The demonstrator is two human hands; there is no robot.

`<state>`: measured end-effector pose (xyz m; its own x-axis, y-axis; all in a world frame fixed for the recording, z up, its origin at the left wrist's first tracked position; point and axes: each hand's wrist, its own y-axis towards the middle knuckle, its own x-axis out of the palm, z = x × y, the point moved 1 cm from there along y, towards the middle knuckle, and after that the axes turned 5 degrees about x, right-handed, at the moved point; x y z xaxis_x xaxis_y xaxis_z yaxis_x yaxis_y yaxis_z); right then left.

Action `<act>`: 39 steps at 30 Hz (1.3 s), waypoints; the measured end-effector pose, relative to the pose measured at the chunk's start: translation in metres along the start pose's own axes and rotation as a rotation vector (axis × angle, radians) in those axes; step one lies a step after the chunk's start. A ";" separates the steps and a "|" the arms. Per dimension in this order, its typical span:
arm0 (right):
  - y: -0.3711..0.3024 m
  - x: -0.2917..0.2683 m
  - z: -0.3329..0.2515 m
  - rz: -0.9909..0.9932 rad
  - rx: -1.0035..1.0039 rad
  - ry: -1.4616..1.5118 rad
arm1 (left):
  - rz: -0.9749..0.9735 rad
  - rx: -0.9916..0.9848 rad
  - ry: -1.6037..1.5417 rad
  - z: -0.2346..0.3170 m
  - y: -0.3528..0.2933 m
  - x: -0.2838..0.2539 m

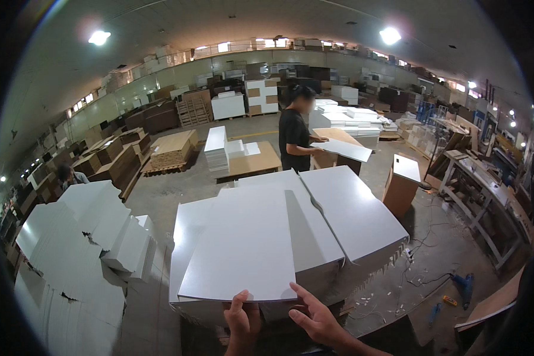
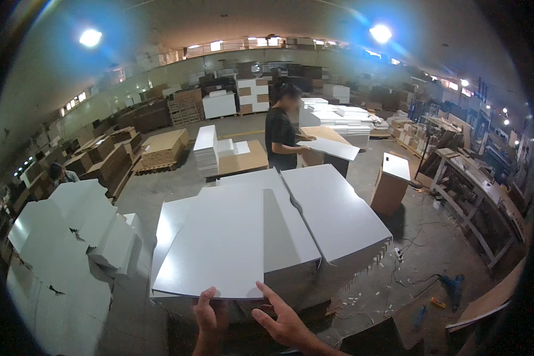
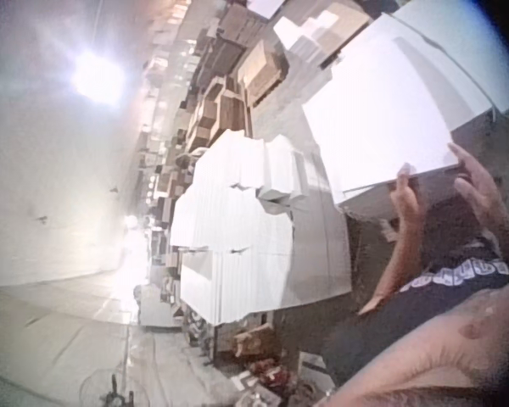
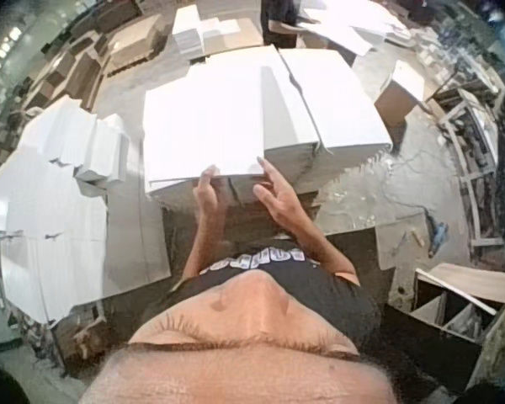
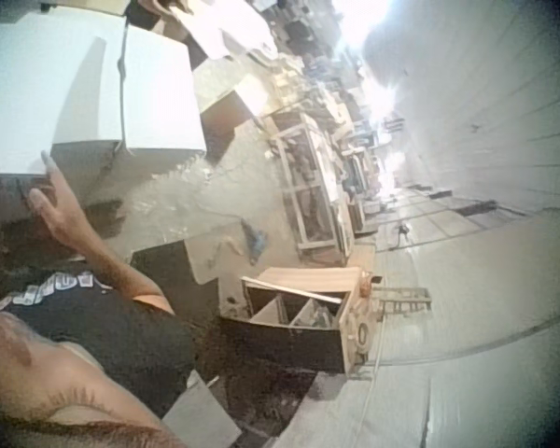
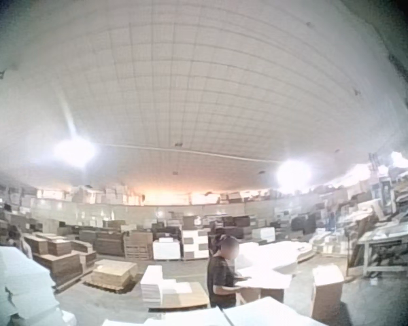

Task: The person repeatedly picks up white rectangular panels, places them on a table saw, and pushes them through the blade to cut them. After each cut, the person removes the panel and stacks it with others. The process is repeated multiple times in a workshop environment.

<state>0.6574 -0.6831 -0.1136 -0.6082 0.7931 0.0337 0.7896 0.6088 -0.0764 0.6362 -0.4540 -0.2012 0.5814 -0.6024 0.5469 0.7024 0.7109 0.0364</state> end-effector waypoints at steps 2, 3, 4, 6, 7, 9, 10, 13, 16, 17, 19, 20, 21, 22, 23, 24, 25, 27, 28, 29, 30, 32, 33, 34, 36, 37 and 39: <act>0.004 -0.017 0.004 0.029 -0.037 -0.073 | 0.085 -0.206 -0.244 -0.008 -0.006 0.018; 0.008 -0.027 0.005 0.046 -0.054 -0.104 | 0.062 -0.118 -0.146 -0.010 -0.010 0.028; 0.010 -0.038 0.006 0.040 -0.060 -0.089 | 0.090 -0.094 -0.037 -0.013 -0.013 0.039; 0.011 -0.060 0.007 0.053 -0.052 -0.039 | 0.105 -0.156 -0.097 -0.019 -0.018 0.061; 0.013 -0.074 0.006 0.068 -0.046 -0.059 | 0.137 -0.223 -0.119 -0.021 -0.020 0.072; 0.017 -0.102 0.004 0.092 -0.022 -0.087 | 0.124 -0.259 -0.100 -0.027 -0.023 0.096; 0.021 -0.114 0.003 0.105 -0.074 -0.149 | 0.087 -0.260 -0.140 -0.029 -0.024 0.107; 0.036 -0.143 -0.003 0.142 -0.165 -0.246 | 0.044 -0.198 -0.121 -0.036 -0.019 0.138; 0.046 -0.167 -0.012 0.082 -0.089 -0.217 | 0.011 -0.218 -0.080 -0.039 -0.011 0.157; 0.049 -0.172 -0.017 0.119 -0.176 -0.227 | -0.041 -0.230 -0.113 -0.038 -0.010 0.161; 0.051 -0.188 -0.025 0.175 -0.149 -0.492 | -0.230 -0.520 0.019 -0.024 -0.006 0.155; 0.051 -0.194 -0.029 0.197 -0.184 -0.634 | -0.338 -0.637 0.055 -0.013 -0.002 0.149; 0.051 -0.203 -0.032 0.163 -0.101 -0.834 | -0.468 -0.757 0.146 -0.002 -0.002 0.143; 0.051 -0.207 -0.033 0.182 -0.144 -0.836 | -0.590 -0.859 0.236 0.011 -0.005 0.134; 0.051 -0.210 -0.035 0.205 -0.188 -0.836 | -0.687 -0.960 0.342 0.025 -0.005 0.125; 0.052 -0.210 -0.034 0.218 -0.178 -0.848 | -0.701 -0.833 0.403 0.041 -0.002 0.114; 0.052 -0.211 -0.031 0.223 -0.063 -0.889 | -0.682 -0.709 0.465 0.055 0.000 0.103; 0.056 -0.204 -0.023 0.299 -0.146 -1.035 | -0.642 -0.315 0.811 0.065 0.012 0.090; 0.059 -0.199 -0.018 0.332 -0.172 -1.116 | -0.604 -0.036 1.098 0.066 0.022 0.085; 0.063 -0.194 -0.013 0.311 -0.146 -1.148 | -0.545 0.332 1.341 0.068 0.030 0.081; 0.067 -0.190 -0.008 0.295 -0.106 -1.185 | -0.565 0.251 1.464 0.062 0.036 0.077; 0.077 -0.185 0.000 0.276 -0.073 -1.255 | -0.624 0.246 1.653 0.049 0.049 0.074; 0.081 -0.183 0.003 0.268 -0.074 -1.292 | -0.652 0.291 1.672 0.045 0.052 0.071; 0.085 -0.182 0.006 0.261 -0.072 -1.329 | -0.658 0.266 1.681 0.041 0.057 0.070; 0.091 -0.180 0.011 0.287 -0.072 -1.384 | -0.695 0.158 1.735 0.036 0.065 0.068; 0.093 -0.179 0.012 0.300 -0.079 -1.403 | -0.697 0.159 1.741 0.035 0.067 0.068; 0.096 -0.177 0.012 0.307 -0.080 -1.407 | -0.698 0.174 1.764 0.037 0.071 0.069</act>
<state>0.8399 -0.7648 -0.1390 0.0471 0.2424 -0.9690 0.8751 0.4577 0.1570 0.7109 -0.4317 -0.1298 0.0288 -0.3091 -0.9506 0.9855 0.1677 -0.0247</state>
